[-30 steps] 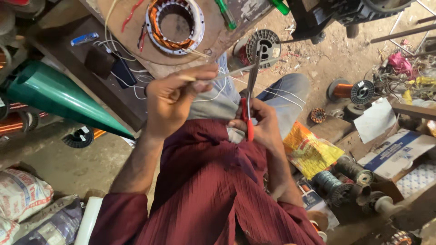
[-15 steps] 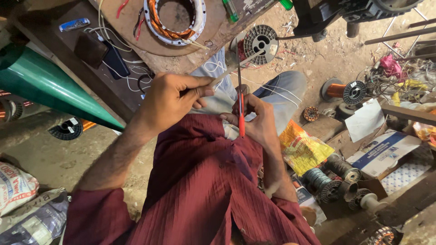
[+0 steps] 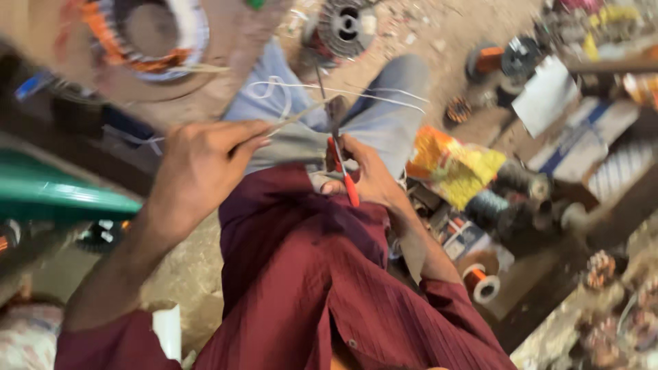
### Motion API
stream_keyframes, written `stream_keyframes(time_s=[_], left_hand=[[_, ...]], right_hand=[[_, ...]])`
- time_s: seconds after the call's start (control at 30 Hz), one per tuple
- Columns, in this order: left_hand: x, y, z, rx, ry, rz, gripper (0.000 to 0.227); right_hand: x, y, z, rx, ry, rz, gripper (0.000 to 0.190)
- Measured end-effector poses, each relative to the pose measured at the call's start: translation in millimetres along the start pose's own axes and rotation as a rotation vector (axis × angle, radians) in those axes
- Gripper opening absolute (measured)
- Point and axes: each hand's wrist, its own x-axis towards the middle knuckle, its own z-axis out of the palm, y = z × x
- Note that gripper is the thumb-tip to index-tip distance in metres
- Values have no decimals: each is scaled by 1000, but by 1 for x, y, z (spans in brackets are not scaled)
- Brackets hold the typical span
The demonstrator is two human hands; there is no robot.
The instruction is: The person repairs a motor stator by stripping wire insulation with scissors, inserting wires into stator slots, and securing them with a wooden stick. The person repeatedly cuts and strips wire ends and adjusts the stator components.
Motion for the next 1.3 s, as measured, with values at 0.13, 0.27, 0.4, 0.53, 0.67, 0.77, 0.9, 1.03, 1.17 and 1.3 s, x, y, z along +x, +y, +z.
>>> stream_keyframes(time_s=[0.13,0.27,0.4,0.53,0.67,0.77,0.9,1.03,1.17,1.3], left_hand=[[11,11,6,91,-139,7,28],[21,18,15,164,-239,11,29],[29,21,18,177,-259,34,28],[35,27,27,187,-302,24,28],[39,30,35,210,-332,41,28],[41,30,35,260,-354,25,29],[39,31,38,241,-334,50,31],[42,30,44,253,-342,89,31],[40,28,50,311,-356,105,35],[38,25,52,323,-372,126,36]], right_hand=[[-20,17,-3,44,86,-55,59],[-34,40,11,143,176,142,52],[-40,42,19,254,244,200,48],[-41,45,13,125,189,-222,59],[-41,61,24,234,212,-11,53],[-42,74,31,366,237,236,58],[-47,77,20,276,187,1,68],[-40,59,11,261,94,-86,65],[-38,45,12,143,108,21,62],[-39,46,15,120,90,69,60]])
